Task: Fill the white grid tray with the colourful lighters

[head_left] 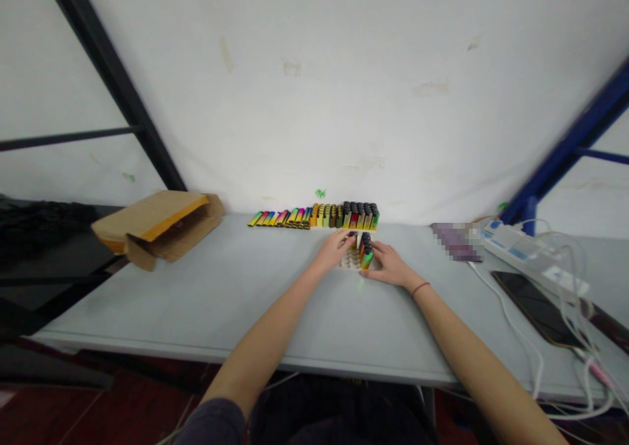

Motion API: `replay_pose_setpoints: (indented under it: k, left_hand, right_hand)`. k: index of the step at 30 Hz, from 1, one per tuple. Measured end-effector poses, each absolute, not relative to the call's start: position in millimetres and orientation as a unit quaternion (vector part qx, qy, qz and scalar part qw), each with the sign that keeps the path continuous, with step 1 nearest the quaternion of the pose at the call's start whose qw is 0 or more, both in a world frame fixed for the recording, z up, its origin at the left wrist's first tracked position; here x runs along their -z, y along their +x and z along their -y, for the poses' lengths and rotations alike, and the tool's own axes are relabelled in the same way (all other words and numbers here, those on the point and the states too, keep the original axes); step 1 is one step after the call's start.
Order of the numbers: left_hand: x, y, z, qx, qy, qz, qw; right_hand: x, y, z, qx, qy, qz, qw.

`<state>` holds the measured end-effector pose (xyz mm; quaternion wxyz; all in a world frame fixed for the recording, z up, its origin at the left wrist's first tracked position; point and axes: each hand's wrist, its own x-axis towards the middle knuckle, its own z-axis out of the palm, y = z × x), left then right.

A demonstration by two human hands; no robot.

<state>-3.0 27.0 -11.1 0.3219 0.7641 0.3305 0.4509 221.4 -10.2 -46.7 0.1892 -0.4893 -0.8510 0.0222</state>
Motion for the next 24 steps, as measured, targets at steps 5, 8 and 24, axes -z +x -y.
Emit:
replay_pose_setpoints:
  k: [5,8,24]
  left_hand:
    - [9,1,-26,-0.439,0.764,-0.354,0.314]
    - [10,2,-26,-0.437,0.775,-0.358,0.284]
    - [4,-9,-21,-0.316,0.861,-0.369,0.151]
  right_hand:
    - [45,221,11,-0.023,-0.489,0.851,0.192]
    - [44,221,12,-0.026,-0.483,0.854,0.193]
    - [50,225,10,-0.014,-0.489,0.850,0.195]
